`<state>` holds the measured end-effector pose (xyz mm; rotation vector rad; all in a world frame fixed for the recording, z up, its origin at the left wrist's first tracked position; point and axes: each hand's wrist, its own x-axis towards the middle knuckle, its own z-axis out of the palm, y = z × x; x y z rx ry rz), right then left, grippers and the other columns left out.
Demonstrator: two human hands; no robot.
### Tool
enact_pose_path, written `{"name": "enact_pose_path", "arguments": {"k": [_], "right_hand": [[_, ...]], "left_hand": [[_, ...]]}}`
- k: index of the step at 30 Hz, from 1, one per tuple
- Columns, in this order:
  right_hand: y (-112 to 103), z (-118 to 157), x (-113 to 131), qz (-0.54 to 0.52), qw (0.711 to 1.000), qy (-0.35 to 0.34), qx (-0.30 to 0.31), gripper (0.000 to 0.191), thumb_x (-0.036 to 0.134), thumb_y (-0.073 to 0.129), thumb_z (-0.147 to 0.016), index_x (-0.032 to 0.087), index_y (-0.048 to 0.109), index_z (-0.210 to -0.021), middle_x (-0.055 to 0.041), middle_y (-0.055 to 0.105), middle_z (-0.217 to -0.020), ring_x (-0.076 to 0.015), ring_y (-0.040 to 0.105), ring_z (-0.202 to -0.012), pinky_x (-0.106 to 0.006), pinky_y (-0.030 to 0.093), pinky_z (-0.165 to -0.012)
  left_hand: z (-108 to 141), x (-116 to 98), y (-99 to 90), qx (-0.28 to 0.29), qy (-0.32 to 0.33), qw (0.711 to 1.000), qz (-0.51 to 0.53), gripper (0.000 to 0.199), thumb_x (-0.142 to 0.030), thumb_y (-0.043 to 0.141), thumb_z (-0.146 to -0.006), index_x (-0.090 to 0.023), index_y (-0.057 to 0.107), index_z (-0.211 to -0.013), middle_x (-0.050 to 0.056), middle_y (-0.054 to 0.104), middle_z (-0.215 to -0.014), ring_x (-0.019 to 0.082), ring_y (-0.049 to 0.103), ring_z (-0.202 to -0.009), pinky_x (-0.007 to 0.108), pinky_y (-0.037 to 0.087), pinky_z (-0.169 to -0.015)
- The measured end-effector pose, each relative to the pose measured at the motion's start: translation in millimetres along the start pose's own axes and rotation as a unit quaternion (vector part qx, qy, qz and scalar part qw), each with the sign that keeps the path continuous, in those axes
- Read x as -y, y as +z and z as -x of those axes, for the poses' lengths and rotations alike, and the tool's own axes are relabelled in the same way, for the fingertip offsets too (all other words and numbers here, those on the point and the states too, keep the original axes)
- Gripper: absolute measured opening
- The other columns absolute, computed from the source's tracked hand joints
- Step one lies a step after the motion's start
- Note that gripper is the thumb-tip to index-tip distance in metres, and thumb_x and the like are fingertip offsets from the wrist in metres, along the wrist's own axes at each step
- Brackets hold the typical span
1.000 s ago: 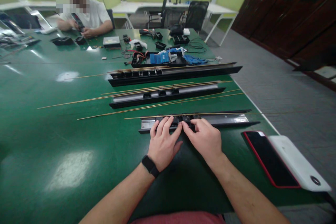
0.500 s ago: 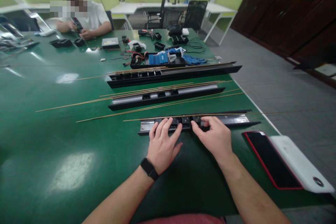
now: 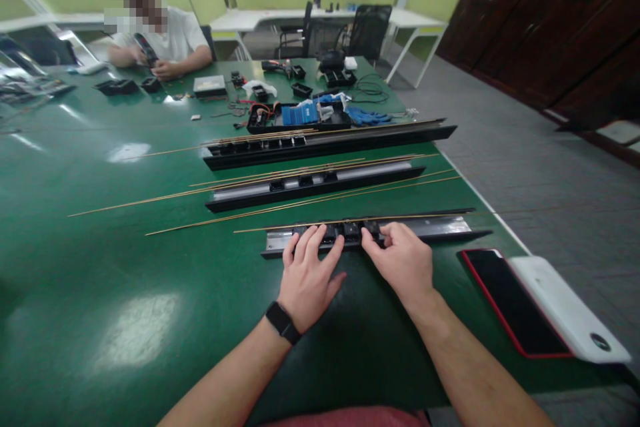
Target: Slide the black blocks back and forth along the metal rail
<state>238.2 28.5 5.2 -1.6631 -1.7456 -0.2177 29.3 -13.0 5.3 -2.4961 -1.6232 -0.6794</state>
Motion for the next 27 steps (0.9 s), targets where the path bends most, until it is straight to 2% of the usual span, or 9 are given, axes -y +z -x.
{"name": "enact_pose_path", "arguments": {"k": [7,11,15,17,20,27], "right_hand": [[-5.4,-4.0,-1.8,-0.044,0.999,0.014,0.020,0.038,0.053,0.066,-0.094,0.021,0.063,-0.073,0.0011,0.060,-0.068,-0.0148,0.056,-0.063,-0.029,0.039,-0.062],[-8.5,-8.5,-6.8,-0.075,0.996,0.052,0.020,0.038,0.054,0.063,-0.097,0.022,0.067,-0.077,0.0001,0.063,-0.070,-0.0160,0.060,-0.066,-0.030,0.042,-0.067],[-9.2,-11.5,-11.8,-0.097,0.986,0.137,0.015,0.036,0.058,0.065,-0.094,0.022,0.068,-0.097,-0.0006,0.069,-0.077,-0.0187,0.065,-0.069,-0.031,0.045,-0.072],[-9.7,-12.8,-13.9,-0.100,0.980,0.172,0.020,0.043,0.060,0.066,-0.093,0.021,0.067,-0.112,-0.0006,0.072,-0.080,-0.0195,0.065,-0.066,-0.033,0.046,-0.073],[-10.4,-15.3,-17.1,-0.099,0.977,0.186,0.028,0.053,0.061,0.064,-0.092,0.020,0.065,-0.126,-0.0020,0.075,-0.085,-0.0204,0.064,-0.065,-0.036,0.049,-0.080],[-10.4,-20.4,-21.9,-0.106,0.977,0.179,0.039,0.053,0.062,0.060,-0.093,0.018,0.074,-0.119,-0.0069,0.078,-0.093,-0.0219,0.066,-0.069,-0.038,0.051,-0.087]], "left_hand": [[0.9,1.0,-2.9,0.004,0.006,1.000,0.010,0.064,-0.045,0.073,-0.092,-0.030,0.055,-0.152,0.017,0.048,-0.161,0.035,0.041,-0.153,0.058,0.028,-0.126],[-1.5,0.6,-7.6,0.003,0.009,1.000,0.010,0.064,-0.045,0.072,-0.093,-0.028,0.055,-0.152,0.019,0.046,-0.162,0.036,0.041,-0.152,0.058,0.031,-0.124],[-5.9,-2.6,-12.5,0.003,0.013,1.000,0.008,0.063,-0.044,0.074,-0.092,-0.028,0.056,-0.150,0.019,0.048,-0.160,0.037,0.043,-0.151,0.059,0.033,-0.123],[-8.3,-4.8,-13.9,0.005,0.012,1.000,0.007,0.063,-0.044,0.074,-0.092,-0.028,0.056,-0.150,0.019,0.049,-0.160,0.037,0.043,-0.151,0.060,0.033,-0.122],[-12.3,-8.3,-13.3,0.007,0.019,1.000,0.011,0.063,-0.044,0.074,-0.092,-0.028,0.056,-0.150,0.019,0.049,-0.159,0.036,0.043,-0.150,0.061,0.033,-0.122],[-22.1,-16.0,-4.9,-0.007,0.017,1.000,0.019,0.060,-0.043,0.074,-0.091,-0.028,0.057,-0.147,0.017,0.054,-0.152,0.037,0.048,-0.143,0.059,0.038,-0.117]]}}
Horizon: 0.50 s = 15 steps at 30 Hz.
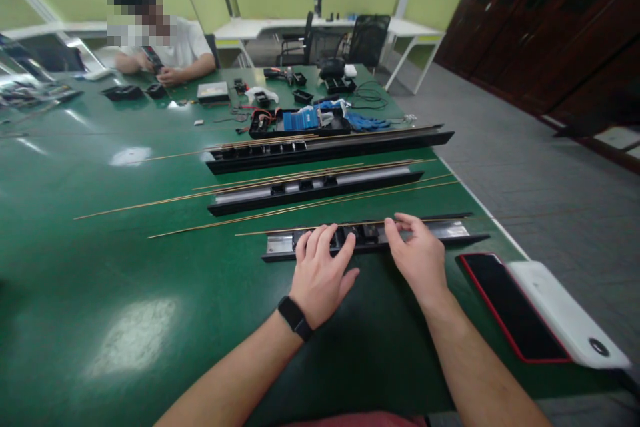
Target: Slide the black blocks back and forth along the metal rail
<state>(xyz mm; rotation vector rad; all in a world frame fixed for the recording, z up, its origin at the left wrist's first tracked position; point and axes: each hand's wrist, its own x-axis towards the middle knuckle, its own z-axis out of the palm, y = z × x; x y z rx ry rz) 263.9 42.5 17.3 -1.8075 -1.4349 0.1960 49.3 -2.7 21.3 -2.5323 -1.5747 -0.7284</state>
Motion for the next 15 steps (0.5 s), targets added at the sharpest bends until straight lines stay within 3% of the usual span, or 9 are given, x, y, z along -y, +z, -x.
{"name": "enact_pose_path", "arguments": {"k": [15], "right_hand": [[-2.8,-1.6,5.2,0.000,1.000,0.018,0.006,0.051,0.063,0.061,-0.091,0.019,0.076,-0.110,-0.0091,0.079,-0.091,-0.0230,0.066,-0.070,-0.038,0.052,-0.081]], "left_hand": [[5.1,2.6,13.4,-0.015,0.007,1.000,-0.003,0.067,-0.045,0.071,-0.094,-0.029,0.050,-0.156,0.013,0.058,-0.150,0.032,0.049,-0.143,0.054,0.033,-0.120]]}}
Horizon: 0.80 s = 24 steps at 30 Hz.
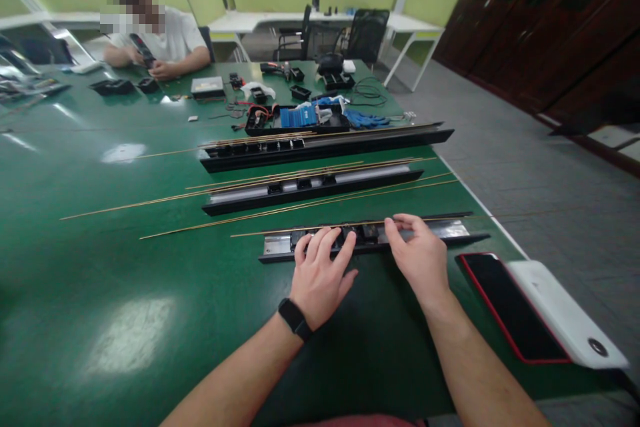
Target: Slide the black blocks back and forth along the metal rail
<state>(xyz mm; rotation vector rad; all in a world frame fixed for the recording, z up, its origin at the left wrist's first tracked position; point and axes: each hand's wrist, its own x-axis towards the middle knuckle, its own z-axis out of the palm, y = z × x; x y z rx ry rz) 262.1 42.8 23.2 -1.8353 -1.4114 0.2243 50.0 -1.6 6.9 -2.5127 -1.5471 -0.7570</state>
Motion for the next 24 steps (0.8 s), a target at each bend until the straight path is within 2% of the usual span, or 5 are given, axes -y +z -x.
{"name": "enact_pose_path", "arguments": {"k": [5,11,24], "right_hand": [[-1.5,-1.1,0.4,0.006,1.000,0.016,-0.001,0.048,0.063,0.063,-0.090,0.021,0.077,-0.107,-0.0080,0.079,-0.091,-0.0228,0.068,-0.073,-0.036,0.051,-0.079],[-3.8,-4.1,-0.2,0.016,0.999,0.044,-0.006,0.047,0.063,0.063,-0.088,0.022,0.077,-0.105,-0.0076,0.079,-0.092,-0.0220,0.065,-0.068,-0.038,0.050,-0.078],[-6.7,-5.0,-0.2,0.017,0.998,0.058,-0.009,0.044,0.062,0.066,-0.087,0.022,0.078,-0.102,-0.0083,0.079,-0.092,-0.0216,0.064,-0.065,-0.037,0.049,-0.072]], "left_hand": [[1.3,2.4,1.7,0.006,0.001,1.000,-0.004,0.067,-0.047,0.070,-0.095,-0.031,0.049,-0.156,0.011,0.059,-0.150,0.031,0.049,-0.143,0.052,0.033,-0.120],[1.2,4.6,2.3,0.011,0.007,1.000,-0.005,0.067,-0.048,0.070,-0.095,-0.032,0.048,-0.156,0.010,0.058,-0.151,0.031,0.047,-0.144,0.051,0.033,-0.119],[1.6,4.0,1.5,0.013,0.003,1.000,-0.006,0.069,-0.047,0.072,-0.094,-0.032,0.048,-0.157,0.010,0.058,-0.151,0.032,0.048,-0.144,0.052,0.035,-0.118]]}}
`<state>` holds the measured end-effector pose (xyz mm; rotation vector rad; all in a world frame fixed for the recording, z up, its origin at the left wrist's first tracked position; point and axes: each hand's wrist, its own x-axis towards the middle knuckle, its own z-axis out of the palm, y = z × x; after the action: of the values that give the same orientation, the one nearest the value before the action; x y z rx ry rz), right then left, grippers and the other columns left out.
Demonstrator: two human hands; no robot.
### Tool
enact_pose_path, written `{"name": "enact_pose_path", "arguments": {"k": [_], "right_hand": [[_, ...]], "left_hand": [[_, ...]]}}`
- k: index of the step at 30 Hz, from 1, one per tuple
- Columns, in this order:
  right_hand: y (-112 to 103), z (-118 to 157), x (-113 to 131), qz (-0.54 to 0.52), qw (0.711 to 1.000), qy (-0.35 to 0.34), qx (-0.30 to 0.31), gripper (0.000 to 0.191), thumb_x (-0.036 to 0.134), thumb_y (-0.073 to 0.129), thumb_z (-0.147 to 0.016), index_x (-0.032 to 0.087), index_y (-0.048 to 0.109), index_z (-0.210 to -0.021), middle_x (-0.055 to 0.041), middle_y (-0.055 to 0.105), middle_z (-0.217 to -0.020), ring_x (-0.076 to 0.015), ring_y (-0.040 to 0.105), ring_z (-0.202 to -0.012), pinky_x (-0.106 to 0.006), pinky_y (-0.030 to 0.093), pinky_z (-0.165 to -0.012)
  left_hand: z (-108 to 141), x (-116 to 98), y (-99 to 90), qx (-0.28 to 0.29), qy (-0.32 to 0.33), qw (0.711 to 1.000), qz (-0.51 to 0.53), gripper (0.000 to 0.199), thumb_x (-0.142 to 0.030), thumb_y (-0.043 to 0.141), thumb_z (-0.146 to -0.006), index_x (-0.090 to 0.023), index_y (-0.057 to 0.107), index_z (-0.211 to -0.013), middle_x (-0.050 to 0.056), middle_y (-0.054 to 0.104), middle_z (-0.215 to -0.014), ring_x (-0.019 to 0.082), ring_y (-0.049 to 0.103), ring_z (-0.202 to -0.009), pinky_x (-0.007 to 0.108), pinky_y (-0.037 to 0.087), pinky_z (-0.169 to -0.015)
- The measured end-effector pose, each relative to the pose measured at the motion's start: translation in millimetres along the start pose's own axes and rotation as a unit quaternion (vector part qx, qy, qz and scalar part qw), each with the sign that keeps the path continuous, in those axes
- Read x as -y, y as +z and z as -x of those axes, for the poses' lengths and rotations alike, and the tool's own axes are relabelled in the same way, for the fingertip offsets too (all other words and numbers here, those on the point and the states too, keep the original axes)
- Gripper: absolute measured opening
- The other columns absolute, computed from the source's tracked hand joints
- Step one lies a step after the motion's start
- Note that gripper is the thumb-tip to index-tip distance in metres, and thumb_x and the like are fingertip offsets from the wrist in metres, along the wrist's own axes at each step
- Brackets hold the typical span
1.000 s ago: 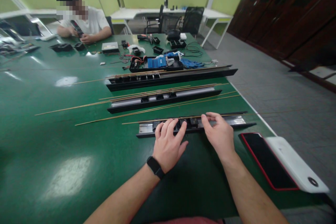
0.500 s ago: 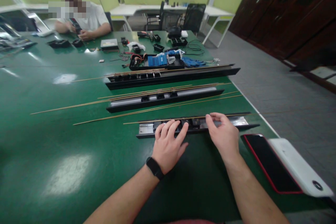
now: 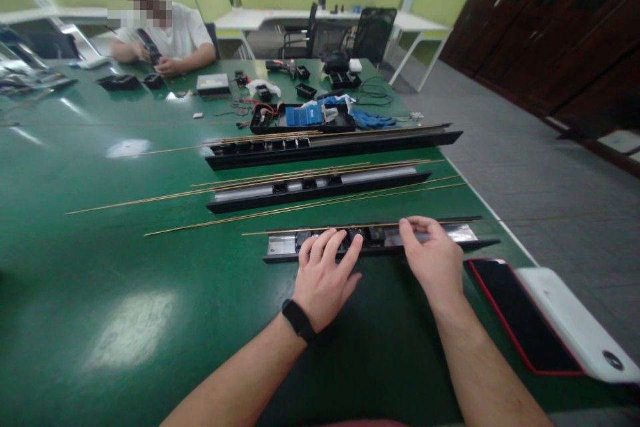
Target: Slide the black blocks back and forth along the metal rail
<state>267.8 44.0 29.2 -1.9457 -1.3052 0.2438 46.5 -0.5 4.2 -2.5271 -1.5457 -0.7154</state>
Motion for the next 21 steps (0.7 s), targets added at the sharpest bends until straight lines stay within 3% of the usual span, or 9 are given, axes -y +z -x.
{"name": "enact_pose_path", "arguments": {"k": [21], "right_hand": [[0.4,-1.5,-3.4,0.001,1.000,-0.006,-0.008,0.046,0.062,0.064,-0.087,0.021,0.078,-0.101,-0.0095,0.079,-0.089,-0.0223,0.064,-0.067,-0.037,0.048,-0.070]], "left_hand": [[1.0,2.5,-0.1,0.008,0.007,1.000,-0.002,0.074,-0.047,0.073,-0.092,-0.031,0.045,-0.158,0.010,0.056,-0.153,0.032,0.046,-0.146,0.052,0.035,-0.119]]}}
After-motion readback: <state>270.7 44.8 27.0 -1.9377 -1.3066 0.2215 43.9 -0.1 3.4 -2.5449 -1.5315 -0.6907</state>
